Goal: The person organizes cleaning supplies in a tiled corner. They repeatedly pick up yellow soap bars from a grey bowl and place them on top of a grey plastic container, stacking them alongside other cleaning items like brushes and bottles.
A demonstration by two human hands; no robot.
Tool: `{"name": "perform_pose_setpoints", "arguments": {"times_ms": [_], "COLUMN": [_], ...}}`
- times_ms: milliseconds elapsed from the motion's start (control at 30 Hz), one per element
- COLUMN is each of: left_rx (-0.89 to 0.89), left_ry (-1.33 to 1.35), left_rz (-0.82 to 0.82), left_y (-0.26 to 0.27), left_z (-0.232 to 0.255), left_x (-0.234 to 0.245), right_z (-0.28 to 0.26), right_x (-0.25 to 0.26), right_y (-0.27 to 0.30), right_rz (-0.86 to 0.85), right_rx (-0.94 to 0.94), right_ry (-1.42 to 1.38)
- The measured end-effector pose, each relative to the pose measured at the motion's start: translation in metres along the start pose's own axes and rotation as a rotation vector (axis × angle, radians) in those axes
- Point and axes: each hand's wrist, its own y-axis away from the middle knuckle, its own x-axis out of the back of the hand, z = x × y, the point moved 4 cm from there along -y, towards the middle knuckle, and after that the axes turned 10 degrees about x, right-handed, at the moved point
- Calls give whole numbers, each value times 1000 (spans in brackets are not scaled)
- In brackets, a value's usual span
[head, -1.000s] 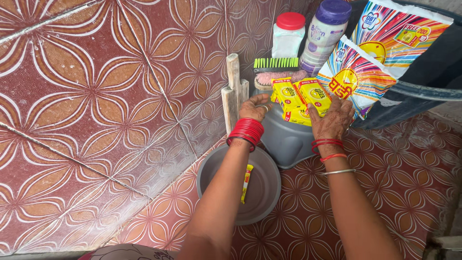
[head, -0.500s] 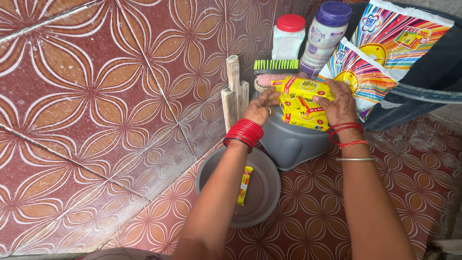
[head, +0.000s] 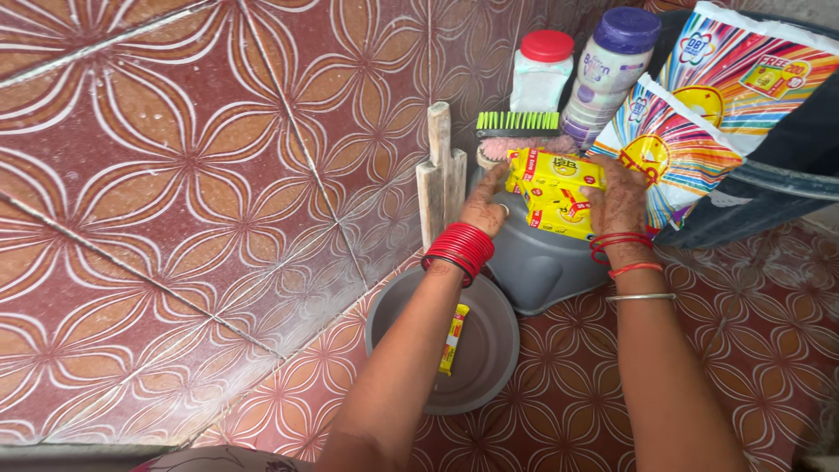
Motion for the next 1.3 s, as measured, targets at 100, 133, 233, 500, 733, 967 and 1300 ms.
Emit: {"name": "perform_pose_setpoints", "arguments": {"times_ms": [100, 133, 233, 500, 733, 967, 1300], "left_rx": [-288, -244, -205, 295, 578, 726, 962], "left_ry": [30, 18, 76, -238, -808, -1015, -1049], "left_rz": [-52, -76, -117, 249, -78, -59, 201], "left_y": [1, -1, -9, -13, 13, 122, 204], "left_z": [-3, -9, -28, -97, -154, -98, -174], "left_x": [-7, -8, -12, 43, 45, 46, 11], "right_z": [-4, -2, -3, -69, -117, -120, -133], "right_x": [5, 5, 10, 29, -47, -120, -136], "right_y": [1, 2, 8, 10, 37, 96, 120], "right_rz": [66, 74, 98, 196, -183, -472, -652], "right_rx": [200, 199, 193, 305, 206, 404, 309], "right_ry": [124, 103, 88, -227, -275, -274, -268]}}
